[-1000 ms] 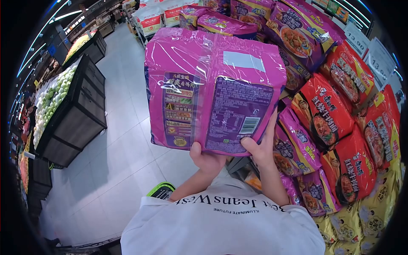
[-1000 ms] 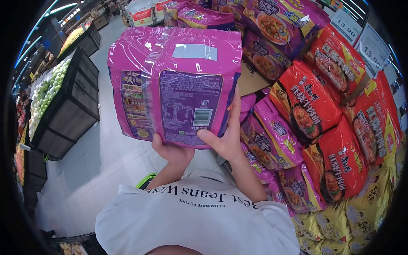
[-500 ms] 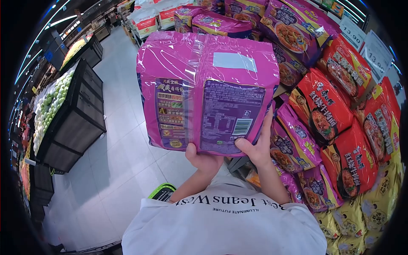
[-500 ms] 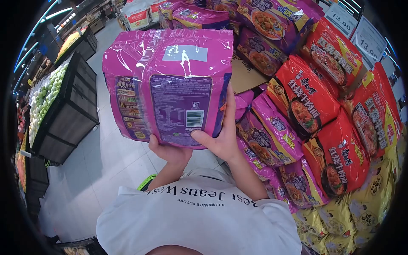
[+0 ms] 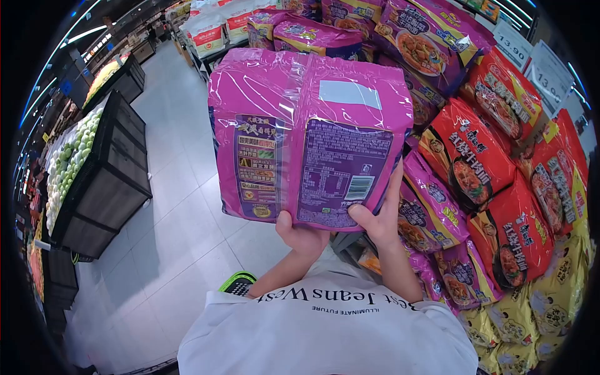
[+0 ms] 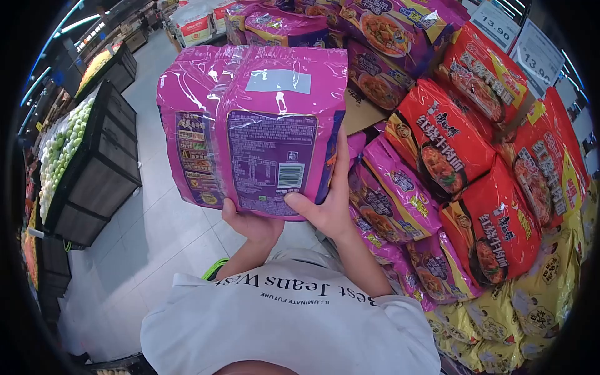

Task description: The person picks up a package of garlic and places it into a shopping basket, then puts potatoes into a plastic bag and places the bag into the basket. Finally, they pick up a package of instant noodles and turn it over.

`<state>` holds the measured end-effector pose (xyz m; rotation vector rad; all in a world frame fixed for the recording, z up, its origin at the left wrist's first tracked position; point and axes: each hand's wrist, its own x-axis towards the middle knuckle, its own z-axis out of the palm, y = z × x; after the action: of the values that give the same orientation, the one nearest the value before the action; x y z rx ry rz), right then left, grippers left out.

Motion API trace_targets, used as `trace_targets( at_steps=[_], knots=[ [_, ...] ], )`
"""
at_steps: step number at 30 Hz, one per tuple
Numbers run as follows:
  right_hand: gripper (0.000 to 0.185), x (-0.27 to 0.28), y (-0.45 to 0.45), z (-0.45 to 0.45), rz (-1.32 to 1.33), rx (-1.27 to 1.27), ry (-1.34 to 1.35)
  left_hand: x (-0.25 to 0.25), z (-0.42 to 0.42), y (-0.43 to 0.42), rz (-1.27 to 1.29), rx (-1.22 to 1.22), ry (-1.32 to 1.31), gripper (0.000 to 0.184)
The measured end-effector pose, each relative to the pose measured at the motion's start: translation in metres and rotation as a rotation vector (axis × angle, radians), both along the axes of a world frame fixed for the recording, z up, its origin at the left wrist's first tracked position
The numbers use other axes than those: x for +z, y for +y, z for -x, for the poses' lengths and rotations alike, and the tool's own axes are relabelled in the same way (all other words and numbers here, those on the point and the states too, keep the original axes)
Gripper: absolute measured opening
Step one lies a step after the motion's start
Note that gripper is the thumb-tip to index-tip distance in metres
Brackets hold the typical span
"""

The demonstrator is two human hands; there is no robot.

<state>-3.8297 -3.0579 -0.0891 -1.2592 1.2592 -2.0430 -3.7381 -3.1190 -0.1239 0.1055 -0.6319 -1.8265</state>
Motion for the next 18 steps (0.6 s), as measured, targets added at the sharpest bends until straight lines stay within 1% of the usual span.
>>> trace_targets(
  at_steps=[6,9,12,18],
  knots=[
    [0.103,0.001,0.005,0.001,0.028,0.009,-0.115,-0.002,0.004,0.003,0.038,-0.053,-0.038,0.071],
    [0.102,-0.003,0.007,0.003,0.021,-0.017,-0.094,-0.002,0.007,0.006,0.042,-0.067,-0.048,0.071],
    [0.101,-0.007,0.010,0.011,-0.024,-0.053,-0.015,-0.004,0.010,0.006,0.057,-0.084,-0.025,0.071],
    [0.102,-0.001,0.011,0.011,0.008,-0.044,-0.065,-0.004,0.017,0.008,0.073,-0.114,0.001,0.070]
  ],
)
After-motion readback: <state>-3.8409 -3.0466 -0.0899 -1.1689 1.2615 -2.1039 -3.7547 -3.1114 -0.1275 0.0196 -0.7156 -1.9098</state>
